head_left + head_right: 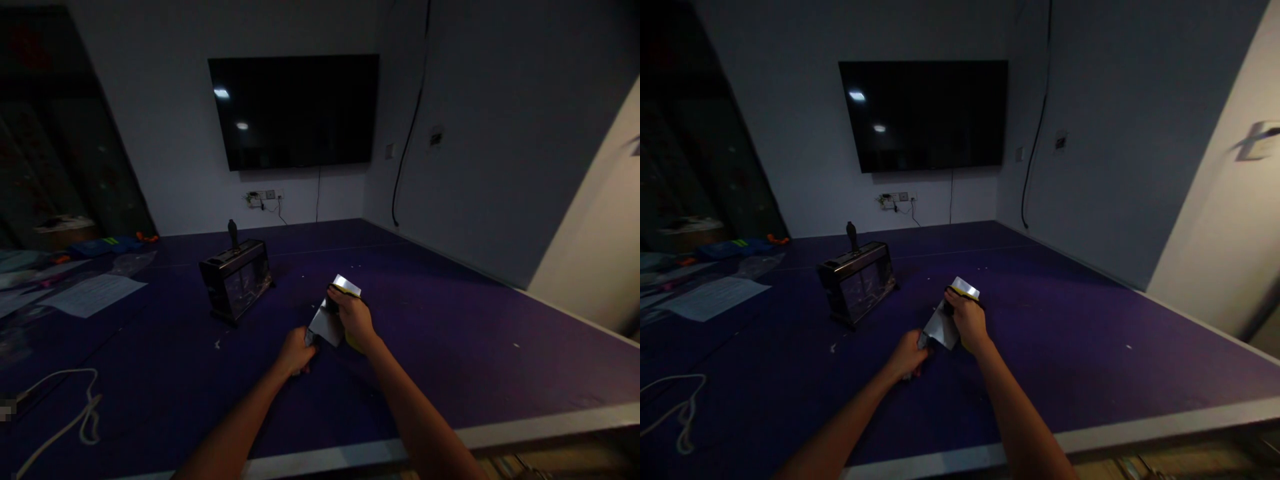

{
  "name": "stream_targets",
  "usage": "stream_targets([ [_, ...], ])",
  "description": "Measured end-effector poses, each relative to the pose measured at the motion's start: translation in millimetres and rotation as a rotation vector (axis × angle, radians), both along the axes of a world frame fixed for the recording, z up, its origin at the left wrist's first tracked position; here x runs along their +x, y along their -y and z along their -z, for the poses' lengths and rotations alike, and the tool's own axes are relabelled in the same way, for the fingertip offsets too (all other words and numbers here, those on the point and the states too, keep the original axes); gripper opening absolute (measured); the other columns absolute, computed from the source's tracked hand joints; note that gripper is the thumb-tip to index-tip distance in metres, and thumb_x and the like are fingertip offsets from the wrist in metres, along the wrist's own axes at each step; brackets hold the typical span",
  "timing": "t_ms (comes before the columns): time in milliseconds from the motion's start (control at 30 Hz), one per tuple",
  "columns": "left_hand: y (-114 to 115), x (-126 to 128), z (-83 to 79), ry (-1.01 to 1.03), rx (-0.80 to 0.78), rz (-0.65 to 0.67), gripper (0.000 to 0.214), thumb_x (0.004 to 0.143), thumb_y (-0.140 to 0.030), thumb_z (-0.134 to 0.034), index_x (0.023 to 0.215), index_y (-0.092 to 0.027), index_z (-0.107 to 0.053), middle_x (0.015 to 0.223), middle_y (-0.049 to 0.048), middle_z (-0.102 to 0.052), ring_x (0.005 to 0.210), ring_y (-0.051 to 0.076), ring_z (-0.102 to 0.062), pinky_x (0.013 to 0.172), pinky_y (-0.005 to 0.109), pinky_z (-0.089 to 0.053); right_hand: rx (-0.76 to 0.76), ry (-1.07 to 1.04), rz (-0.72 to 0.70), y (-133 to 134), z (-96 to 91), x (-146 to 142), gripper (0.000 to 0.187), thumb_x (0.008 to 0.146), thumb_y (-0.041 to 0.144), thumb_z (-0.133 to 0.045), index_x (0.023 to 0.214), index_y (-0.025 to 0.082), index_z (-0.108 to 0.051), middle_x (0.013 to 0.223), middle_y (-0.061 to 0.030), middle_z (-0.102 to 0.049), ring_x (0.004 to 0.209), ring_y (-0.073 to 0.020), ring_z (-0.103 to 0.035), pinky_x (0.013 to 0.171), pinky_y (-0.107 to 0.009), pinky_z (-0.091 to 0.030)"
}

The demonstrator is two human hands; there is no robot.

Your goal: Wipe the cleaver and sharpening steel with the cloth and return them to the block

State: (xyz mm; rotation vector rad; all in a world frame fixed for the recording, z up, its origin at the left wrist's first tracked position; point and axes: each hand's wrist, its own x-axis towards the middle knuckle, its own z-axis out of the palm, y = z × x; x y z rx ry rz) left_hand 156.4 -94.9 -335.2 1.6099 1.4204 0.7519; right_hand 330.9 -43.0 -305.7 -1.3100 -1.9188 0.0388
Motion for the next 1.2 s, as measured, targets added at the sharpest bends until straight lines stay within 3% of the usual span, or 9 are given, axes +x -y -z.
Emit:
stream_targets([
  [300, 1.8, -0.8, 3.1, -0.035, 0.04, 0.023, 0.011, 0.07, -0.01, -0.051, 0.076, -0.017, -0.046, 0.049, -0.0083, -0.046, 0.03, 0.008, -0.048, 0.032, 0.014, -0.026, 0.086, -0.093, 0.07, -14.5, 4.8, 24.9, 0.058, 0.074, 0.001, -0.039, 0.121, 0.03, -0.057, 0.127, 0.004, -0.054, 0.11, -0.0163, -0.057, 0.095, -0.03, -0.044],
  [800, 0.8, 1.3, 5.0, 0.159, 0.017, -0.061, 0.016, 0.066, -0.005, -0.049, 0.073, -0.018, -0.042, 0.042, -0.011, -0.041, 0.026, 0.008, -0.044, 0.029, 0.014, -0.028, 0.082, -0.107, 0.114, -15.1, 4.3, 28.4, 0.058, 0.074, 0.002, -0.038, 0.124, 0.028, -0.055, 0.125, 0.0017, -0.056, 0.109, -0.021, -0.057, 0.091, -0.033, -0.047],
  [1200, 0.1, 1.0, 4.7, 0.259, -0.078, -0.16, 0.014, 0.067, -0.008, -0.05, 0.075, -0.018, -0.043, 0.037, -0.01, -0.041, 0.026, 0.009, -0.044, 0.031, 0.015, -0.029, 0.065, -0.013, 0.051, -14.7, 8.8, 19.6, 0.059, 0.073, 0.0, -0.038, 0.121, 0.028, -0.057, 0.126, 0.0035, -0.054, 0.107, -0.017, -0.059, 0.091, -0.028, -0.047],
])
